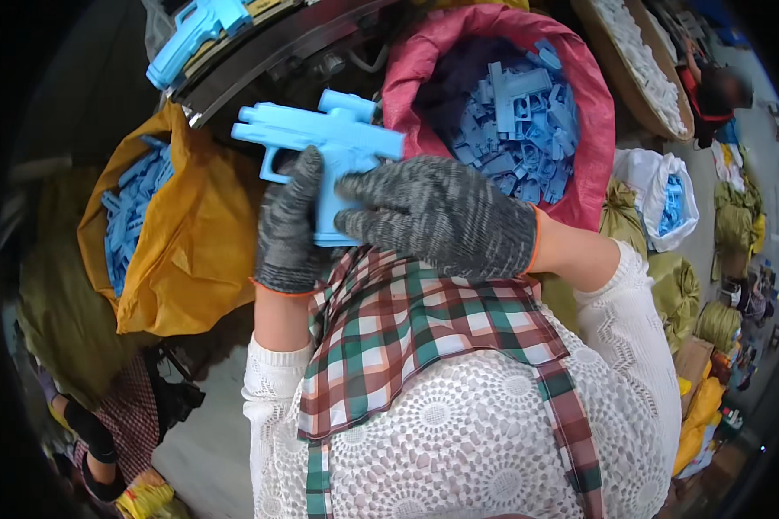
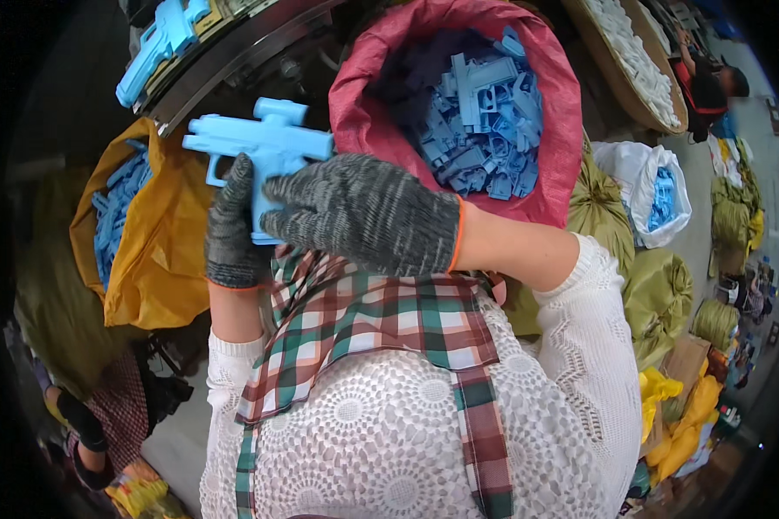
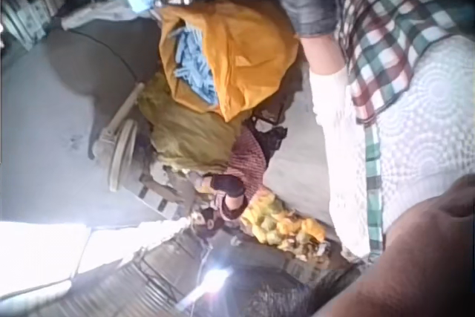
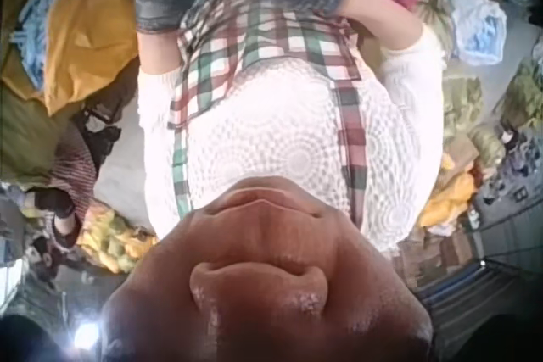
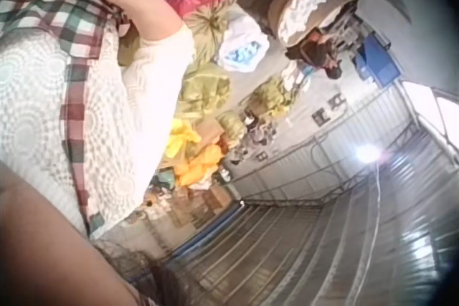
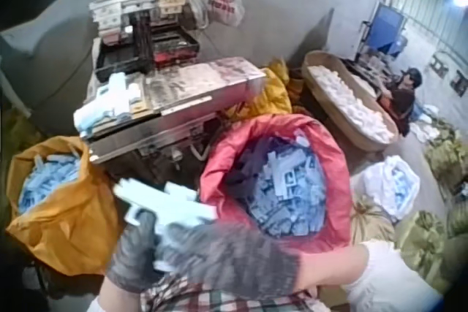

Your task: Assembling plastic toy guns at a workstation.

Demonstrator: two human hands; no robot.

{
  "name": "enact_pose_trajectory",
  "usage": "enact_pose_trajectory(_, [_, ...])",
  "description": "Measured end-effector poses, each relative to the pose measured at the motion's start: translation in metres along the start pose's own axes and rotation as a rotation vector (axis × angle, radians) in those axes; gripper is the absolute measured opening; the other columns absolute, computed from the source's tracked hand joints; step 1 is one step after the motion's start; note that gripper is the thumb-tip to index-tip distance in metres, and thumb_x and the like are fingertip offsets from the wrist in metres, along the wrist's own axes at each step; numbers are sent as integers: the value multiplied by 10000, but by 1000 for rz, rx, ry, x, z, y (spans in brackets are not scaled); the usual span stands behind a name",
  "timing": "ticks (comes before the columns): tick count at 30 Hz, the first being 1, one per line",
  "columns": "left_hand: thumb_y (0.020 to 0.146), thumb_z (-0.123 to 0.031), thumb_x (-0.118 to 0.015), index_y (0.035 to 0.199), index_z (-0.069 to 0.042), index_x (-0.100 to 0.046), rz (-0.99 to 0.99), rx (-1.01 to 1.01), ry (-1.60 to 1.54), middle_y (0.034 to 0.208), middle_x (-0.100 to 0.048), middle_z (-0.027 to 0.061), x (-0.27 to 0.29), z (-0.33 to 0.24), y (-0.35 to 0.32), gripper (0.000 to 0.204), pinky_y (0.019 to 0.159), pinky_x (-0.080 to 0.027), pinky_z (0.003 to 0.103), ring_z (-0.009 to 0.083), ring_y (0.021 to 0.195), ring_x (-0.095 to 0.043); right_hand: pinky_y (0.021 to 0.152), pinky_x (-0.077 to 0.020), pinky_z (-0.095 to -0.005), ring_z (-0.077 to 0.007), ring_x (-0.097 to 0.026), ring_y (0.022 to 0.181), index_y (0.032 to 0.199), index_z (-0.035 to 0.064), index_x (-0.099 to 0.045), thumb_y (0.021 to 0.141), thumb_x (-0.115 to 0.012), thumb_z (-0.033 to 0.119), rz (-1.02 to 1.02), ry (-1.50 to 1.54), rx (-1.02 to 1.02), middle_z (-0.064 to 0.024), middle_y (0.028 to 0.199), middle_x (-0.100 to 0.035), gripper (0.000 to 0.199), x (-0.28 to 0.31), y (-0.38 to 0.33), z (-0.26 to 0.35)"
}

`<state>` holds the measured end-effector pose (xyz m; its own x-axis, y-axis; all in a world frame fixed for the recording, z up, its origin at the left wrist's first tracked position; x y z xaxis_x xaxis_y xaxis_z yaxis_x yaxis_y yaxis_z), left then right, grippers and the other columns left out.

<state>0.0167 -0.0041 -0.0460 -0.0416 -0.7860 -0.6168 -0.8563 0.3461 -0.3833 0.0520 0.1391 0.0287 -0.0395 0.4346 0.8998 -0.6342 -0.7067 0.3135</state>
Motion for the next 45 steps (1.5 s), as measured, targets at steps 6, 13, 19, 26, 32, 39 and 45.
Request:
enact_pose_trajectory(6, [758,-310,-719,1217,-17,-487,-12,-64,135,1016,-623,98,22,-23,-17,592,773,-522,332,211,899,-621,838,-491,-395,-345,-574,1007,1088,38,-587,746,-571,88,-233,21,45,-220,1154,-553,346,33,23,-13])
enact_pose_trajectory(13, [781,-264,-710,1160,-13,-560,126,26,339,1032,-619,69,13,-43,-12,479,813,-477,304,157,920,-588,829,-501,-381,-317,-589,988,1061,28,-578,697,-637,101,-42,144,144,-174,1087,-582,376,22,30,-29])
enact_pose_trajectory(19, [893,-100,-563,1115,13,-576,-527,-1260,1075,1073,-621,126,16,-139,-4,249,863,-459,320,222,957,-594,810,-508,-349,-266,-627,912,1093,40,-577,720,-717,106,-277,155,-105,-117,1053,-614,404,71,13,-60])
enact_pose_trajectory(26, [826,-307,-636,1266,-67,-481,-624,-992,1862,1186,-538,165,8,-205,38,524,958,-392,397,321,1121,-500,818,-496,-333,-249,-612,942,1104,57,-593,722,-735,120,-172,194,-172,-103,1078,-607,412,66,9,-60])
enact_pose_trajectory(32, [820,-356,-626,1259,-122,-482,-620,-861,2239,1036,-557,149,-8,-207,29,518,834,-435,425,346,971,-526,811,-505,-320,-206,-615,952,1115,80,-594,687,-761,106,-264,430,-340,-91,1084,-610,461,73,29,-66])
enact_pose_trajectory(39, [788,-252,-662,1240,-39,-499,-913,-1315,2127,982,-604,181,61,-160,-31,525,829,-437,429,345,914,-561,794,-517,-295,-195,-640,910,1069,103,-637,708,-718,108,-281,375,-108,-87,1016,-653,370,68,98,-97])
enact_pose_trajectory(45, [775,-391,-659,1344,-52,-378,-1381,-453,2332,1232,-498,226,155,-205,-106,719,1000,-336,453,361,1139,-469,863,-478,-355,-258,-602,977,1097,166,-640,751,-677,204,-309,62,210,-84,1071,-630,351,40,188,-126])
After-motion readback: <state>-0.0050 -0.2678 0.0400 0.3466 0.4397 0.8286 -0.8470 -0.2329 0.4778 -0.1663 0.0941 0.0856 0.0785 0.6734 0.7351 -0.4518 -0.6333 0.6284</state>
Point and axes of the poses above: each hand's wrist, its own y-axis towards the middle knuckle, its own x-axis out of the back of the hand, z = x × y, the point moved 5 cm from there along y, towards the middle knuckle
